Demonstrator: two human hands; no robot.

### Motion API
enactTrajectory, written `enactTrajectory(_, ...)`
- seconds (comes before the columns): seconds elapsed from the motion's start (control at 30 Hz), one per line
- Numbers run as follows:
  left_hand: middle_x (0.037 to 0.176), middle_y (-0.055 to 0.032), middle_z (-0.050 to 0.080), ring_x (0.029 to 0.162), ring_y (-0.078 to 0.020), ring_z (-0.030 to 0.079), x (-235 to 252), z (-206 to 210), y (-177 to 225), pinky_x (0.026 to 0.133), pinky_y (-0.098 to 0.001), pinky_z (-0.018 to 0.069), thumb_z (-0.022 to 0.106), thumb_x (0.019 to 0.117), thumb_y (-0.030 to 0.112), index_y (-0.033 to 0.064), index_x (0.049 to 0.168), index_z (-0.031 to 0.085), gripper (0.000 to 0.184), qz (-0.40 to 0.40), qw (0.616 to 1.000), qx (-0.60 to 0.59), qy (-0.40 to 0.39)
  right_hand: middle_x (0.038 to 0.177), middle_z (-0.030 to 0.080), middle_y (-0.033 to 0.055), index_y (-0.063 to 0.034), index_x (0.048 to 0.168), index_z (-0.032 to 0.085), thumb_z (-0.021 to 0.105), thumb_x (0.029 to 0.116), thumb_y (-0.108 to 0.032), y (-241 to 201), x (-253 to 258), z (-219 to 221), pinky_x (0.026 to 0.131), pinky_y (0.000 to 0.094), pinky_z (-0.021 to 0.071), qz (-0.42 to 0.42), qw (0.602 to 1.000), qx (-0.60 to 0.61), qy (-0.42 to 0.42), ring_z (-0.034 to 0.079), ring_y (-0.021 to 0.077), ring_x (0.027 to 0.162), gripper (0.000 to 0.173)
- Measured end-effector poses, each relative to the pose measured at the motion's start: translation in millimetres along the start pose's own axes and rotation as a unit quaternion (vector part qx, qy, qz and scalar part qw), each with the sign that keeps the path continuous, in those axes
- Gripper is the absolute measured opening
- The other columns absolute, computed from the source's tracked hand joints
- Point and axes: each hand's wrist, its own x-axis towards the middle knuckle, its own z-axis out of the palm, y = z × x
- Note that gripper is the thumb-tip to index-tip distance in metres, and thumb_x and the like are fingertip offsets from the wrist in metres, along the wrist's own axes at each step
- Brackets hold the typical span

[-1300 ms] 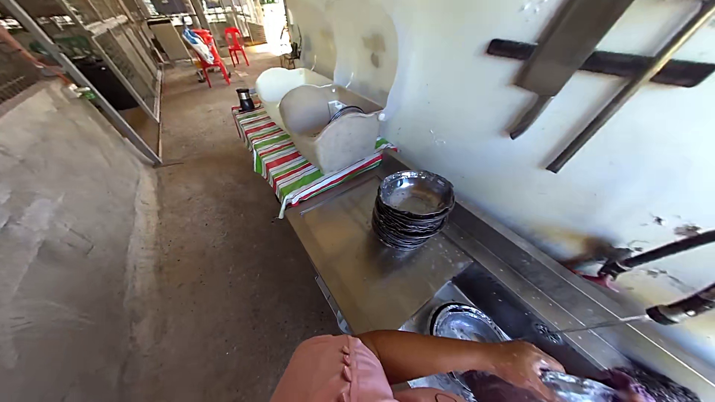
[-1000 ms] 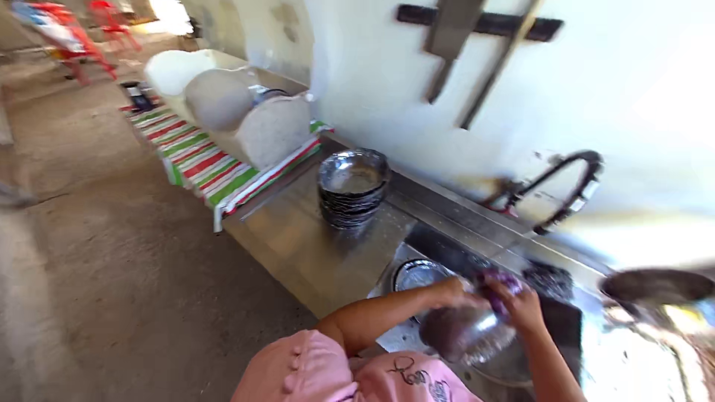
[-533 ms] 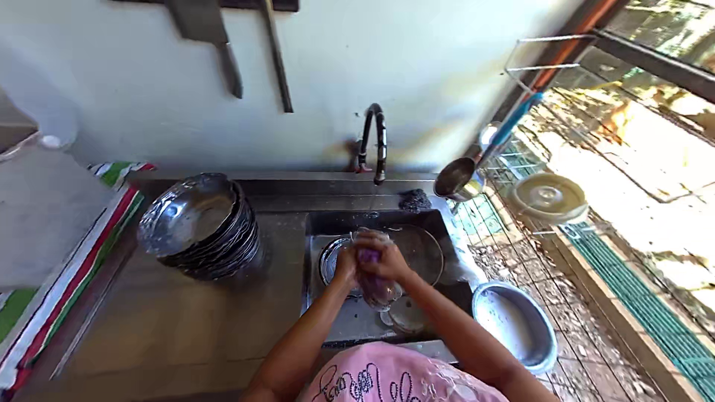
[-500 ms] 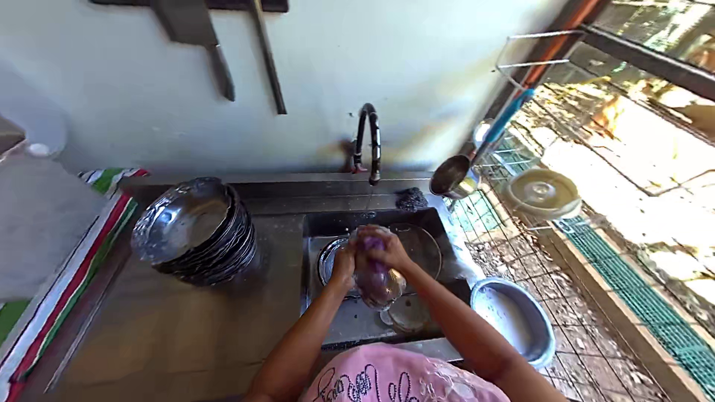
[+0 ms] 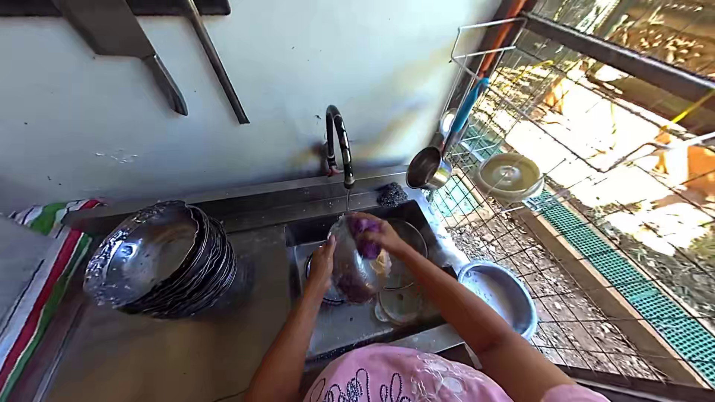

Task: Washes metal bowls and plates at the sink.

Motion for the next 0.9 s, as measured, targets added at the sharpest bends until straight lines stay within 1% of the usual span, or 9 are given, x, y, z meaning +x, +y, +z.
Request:
enactTrajectory(0.1, 0.102, -0.0111, 0.066, 0.092, -0.0101, 0.064, 6.4, -21.1, -0.4, 0.087, -0.0310, 0.0548, 0.039, 0.1110, 0.023, -0.0074, 0.116, 0.060, 0.037, 0.060, 0.996, -0.037, 0.047, 0.098, 0.069, 0.0070, 0.0051, 0.123, 0.058, 0.055, 0.0976, -0.018, 19.8, 0.0, -21.4, 0.080, 0.0311, 0.0578, 0.120, 0.972, 0.172, 0.105, 0.067, 0.0091, 0.084, 0.035)
enactTrajectory(0.23, 0.106, -0.0232, 0.067, 0.099, -0.0227, 0.064, 47.5, -20.9, -51.4, 0.093, -0.0421, 0.0517, 0.042, 0.1107, 0.026, -0.0137, 0.111, 0.064, 0.045, 0.072, 0.979, -0.053, 0.182, 0.100, 0.073, 0.0065, 0.0097, 0.117, 0.063, 0.065, 0.0813, -0.005, 26.6, -16.5, -2.9, 0.084, 0.0258, 0.0588, -0.009, 0.946, 0.176, 0.271, 0.069, 0.0055, 0.090, 0.038)
enactTrajectory(0.33, 0.139, -0.0212, 0.057, 0.121, -0.0333, 0.059, 47.5, -13.5, -56.8, 0.095, -0.0557, 0.0510, 0.010, 0.1060, 0.063, 0.0083, 0.149, 0.045, 0.078, -0.133, 0.976, -0.171, 0.008, 0.103, 0.074, 0.0076, 0.0109, 0.104, 0.069, 0.079, 0.0724, -0.022, 23.1, -30.3, -1.1, 0.091, 0.0248, 0.0569, -0.164, 0.955, 0.077, 0.234, 0.069, 0.0038, 0.097, 0.047)
enactTrajectory(0.4, 0.131, -0.0252, 0.060, 0.112, -0.0430, 0.062, 49.1, -17.5, -66.0, 0.085, -0.0637, 0.0536, 0.007, 0.0955, 0.079, 0.0116, 0.145, 0.045, 0.092, -0.222, 0.933, -0.258, -0.115, 0.100, 0.077, 0.0026, -0.0002, 0.099, 0.075, 0.077, 0.0800, -0.046, 23.3, -39.3, -11.3, 0.091, 0.0269, 0.0582, -0.238, 0.966, 0.025, 0.099, 0.070, 0.0033, 0.098, 0.050)
enactTrajectory(0.5, 0.097, -0.0110, 0.070, 0.086, -0.0262, 0.070, 47.8, -27.6, -75.8, 0.071, -0.0455, 0.0591, 0.017, 0.1040, 0.045, 0.0117, 0.116, 0.055, 0.052, -0.221, 0.925, -0.274, -0.142, 0.089, 0.075, -0.0070, -0.0085, 0.090, 0.074, 0.073, 0.0749, -0.026, 13.2, -50.8, -33.0, 0.080, 0.0224, 0.0567, -0.078, 0.989, 0.061, -0.111, 0.067, -0.0025, 0.085, 0.023)
enactTrajectory(0.6, 0.086, -0.0041, 0.064, 0.075, -0.0153, 0.065, 36.7, -18.7, -72.7, 0.067, -0.0346, 0.0561, 0.027, 0.1009, 0.013, 0.0101, 0.107, 0.049, 0.023, -0.208, 0.949, -0.221, -0.089, 0.078, 0.067, -0.0009, -0.0037, 0.092, 0.064, 0.056, 0.0838, -0.008, 2.7, -45.4, -25.4, 0.069, 0.0295, 0.0561, 0.179, 0.979, 0.079, -0.056, 0.064, 0.0066, 0.070, 0.012)
enactTrajectory(0.67, 0.095, -0.0086, 0.063, 0.082, -0.0180, 0.063, 28.5, 1.9, -75.0, 0.071, -0.0377, 0.0543, 0.027, 0.1055, 0.015, 0.0048, 0.116, 0.050, 0.027, -0.187, 0.958, -0.207, -0.070, 0.098, 0.069, 0.0123, 0.0035, 0.113, 0.065, 0.063, 0.0924, -0.011, 9.8, -33.1, 8.6, 0.084, 0.0385, 0.0560, 0.212, 0.977, 0.010, 0.008, 0.067, 0.0178, 0.088, 0.025)
enactTrajectory(0.77, 0.106, -0.0088, 0.064, 0.093, -0.0147, 0.063, 19.8, 27.4, -82.6, 0.081, -0.0344, 0.0543, 0.017, 0.1133, 0.036, 0.0025, 0.129, 0.051, 0.050, -0.119, 0.964, -0.231, -0.054, 0.139, 0.060, 0.0244, 0.0006, 0.142, 0.057, 0.064, 0.0990, -0.027, 28.8, -40.0, 57.5, 0.117, 0.0559, 0.0382, 0.136, 0.968, -0.195, -0.086, 0.054, 0.0364, 0.134, 0.051)
enactTrajectory(0.9, 0.149, -0.0188, 0.049, 0.132, -0.0267, 0.052, 6.1, 5.4, -91.2, 0.107, -0.0478, 0.0456, 0.028, 0.1128, 0.038, 0.0056, 0.154, 0.036, 0.053, -0.164, 0.962, -0.220, 0.004, 0.154, 0.050, 0.0196, -0.0052, 0.139, 0.062, 0.058, 0.0996, -0.010, 40.4, -82.3, 25.3, 0.121, 0.0664, 0.0240, 0.085, 0.887, -0.408, -0.198, 0.034, 0.0423, 0.150, 0.040)
